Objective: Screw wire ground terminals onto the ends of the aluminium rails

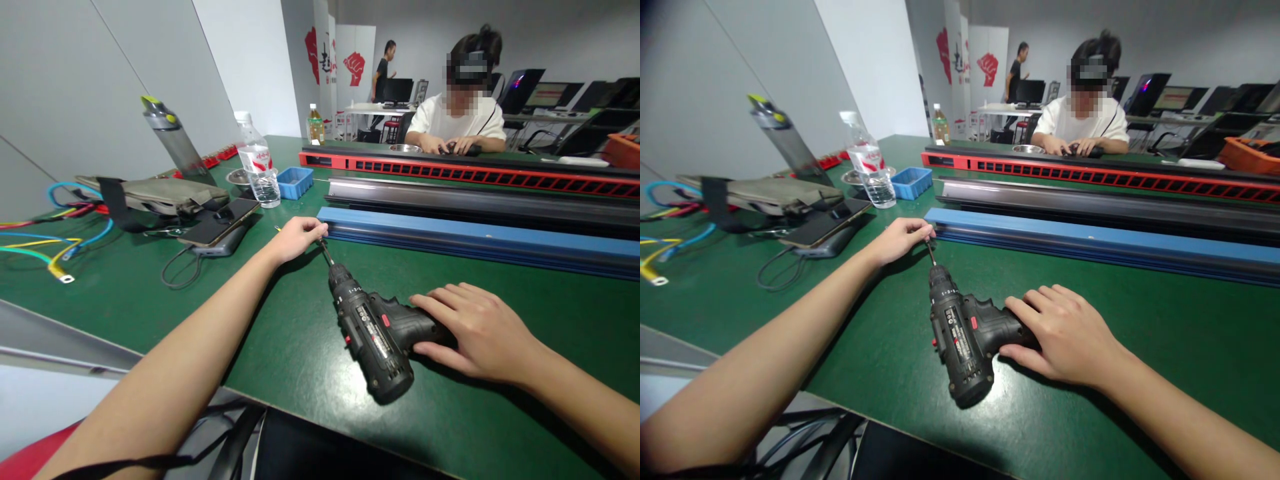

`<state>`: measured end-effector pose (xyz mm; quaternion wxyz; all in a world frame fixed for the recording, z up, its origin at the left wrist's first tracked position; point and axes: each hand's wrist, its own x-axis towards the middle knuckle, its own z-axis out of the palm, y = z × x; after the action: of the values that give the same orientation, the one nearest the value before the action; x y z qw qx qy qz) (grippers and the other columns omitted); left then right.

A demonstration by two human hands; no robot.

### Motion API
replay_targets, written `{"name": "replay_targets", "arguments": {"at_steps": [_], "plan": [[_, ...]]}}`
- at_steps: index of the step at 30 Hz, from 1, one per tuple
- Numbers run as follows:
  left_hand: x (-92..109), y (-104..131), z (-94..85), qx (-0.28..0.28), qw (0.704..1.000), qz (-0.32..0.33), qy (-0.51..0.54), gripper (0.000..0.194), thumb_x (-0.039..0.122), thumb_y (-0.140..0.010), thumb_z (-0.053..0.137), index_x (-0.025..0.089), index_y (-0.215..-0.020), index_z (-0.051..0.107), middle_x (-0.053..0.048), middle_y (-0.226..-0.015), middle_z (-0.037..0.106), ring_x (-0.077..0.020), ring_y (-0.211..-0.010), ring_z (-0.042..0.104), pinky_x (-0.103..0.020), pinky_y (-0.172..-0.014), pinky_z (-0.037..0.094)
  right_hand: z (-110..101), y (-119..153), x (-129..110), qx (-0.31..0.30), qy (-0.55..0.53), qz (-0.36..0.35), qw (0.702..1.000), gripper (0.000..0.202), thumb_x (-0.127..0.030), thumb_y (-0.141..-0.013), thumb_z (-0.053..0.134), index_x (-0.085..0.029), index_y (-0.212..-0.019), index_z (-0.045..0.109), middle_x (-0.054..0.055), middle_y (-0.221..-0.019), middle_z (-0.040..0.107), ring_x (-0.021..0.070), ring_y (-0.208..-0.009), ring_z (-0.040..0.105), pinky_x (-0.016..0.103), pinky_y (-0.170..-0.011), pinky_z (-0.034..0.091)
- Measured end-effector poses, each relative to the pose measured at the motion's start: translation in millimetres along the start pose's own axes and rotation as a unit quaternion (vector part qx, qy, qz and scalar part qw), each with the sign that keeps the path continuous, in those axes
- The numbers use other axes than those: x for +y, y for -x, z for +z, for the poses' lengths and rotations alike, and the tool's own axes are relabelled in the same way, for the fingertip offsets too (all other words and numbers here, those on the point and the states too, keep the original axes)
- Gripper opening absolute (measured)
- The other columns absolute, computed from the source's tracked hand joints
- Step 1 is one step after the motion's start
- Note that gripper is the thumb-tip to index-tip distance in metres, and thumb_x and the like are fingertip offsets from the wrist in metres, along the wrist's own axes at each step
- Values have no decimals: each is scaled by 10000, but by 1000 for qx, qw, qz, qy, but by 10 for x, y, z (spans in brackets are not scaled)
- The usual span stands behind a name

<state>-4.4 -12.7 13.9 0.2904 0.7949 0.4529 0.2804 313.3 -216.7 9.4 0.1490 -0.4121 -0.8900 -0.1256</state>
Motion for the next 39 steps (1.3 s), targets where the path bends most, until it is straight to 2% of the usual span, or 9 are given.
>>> {"name": "replay_targets", "arguments": {"at_steps": [5,7,9,12,20,25,29,35,39], "plan": [[-38,-26,-13,97,993,-45,-56,427,487,-913,483,142,-794,705,-52,-734,691,-188,-711,604,-296,-724,473,12,78,233,62,-170,105,978,364,-455,-1025,459,-224,-1268,598,80,-1028,732,224,-895,697,357,-784,519],[-45,-32,-17,131,986,-63,-88,342,410,-901,503,147,-834,711,-60,-786,719,-202,-754,632,-301,-756,482,66,92,391,118,-256,202,938,319,-447,-1025,466,-242,-1223,608,60,-975,733,227,-878,709,370,-783,548],[-43,-33,-17,146,980,-73,-115,264,340,-884,528,158,-889,720,-74,-903,755,-218,-840,665,-310,-826,496,142,96,578,190,-327,316,870,298,-477,-996,515,-240,-1138,626,70,-956,724,245,-867,707,403,-777,570],[-39,-27,-7,127,977,-78,-151,224,280,-874,554,180,-966,732,-82,-1045,770,-236,-955,689,-326,-936,503,247,112,862,267,-380,444,766,286,-490,-922,611,-216,-1003,614,110,-978,694,266,-890,696,393,-710,577],[-114,-43,34,-1,978,-8,-210,352,284,-923,518,210,-1223,687,-78,-1307,705,-255,-1224,648,-379,-1097,469,341,223,1228,346,-385,494,699,298,-456,-791,687,-188,-882,591,109,-907,642,249,-874,663,346,-654,537],[-137,-56,44,-46,970,5,-240,465,291,-957,456,202,-1391,598,-85,-1476,592,-271,-1381,539,-431,-1168,409,410,211,1334,387,-388,486,681,355,-430,-611,685,-217,-890,629,24,-880,635,206,-852,661,302,-645,518],[-117,-51,50,-50,966,-3,-255,491,298,-968,438,214,-1434,568,-85,-1510,558,-280,-1418,501,-466,-1189,384,390,191,1371,377,-387,485,688,407,-423,-584,684,-231,-942,659,33,-927,662,232,-983,668,297,-689,500],[-125,-49,55,-46,967,-7,-252,506,308,-969,446,217,-1458,543,-96,-1513,553,-294,-1414,497,-499,-1188,372,309,227,1396,307,-340,494,739,561,-464,-590,677,-244,-1106,665,93,-1124,701,323,-1179,633,467,-915,517],[-148,-54,57,-39,970,-1,-242,519,312,-958,460,214,-1463,532,-109,-1474,585,-294,-1381,525,-492,-1168,395,264,259,1423,258,-267,485,792,638,-442,-602,706,-239,-1204,656,115,-1274,670,338,-1281,572,531,-1120,392]]}}
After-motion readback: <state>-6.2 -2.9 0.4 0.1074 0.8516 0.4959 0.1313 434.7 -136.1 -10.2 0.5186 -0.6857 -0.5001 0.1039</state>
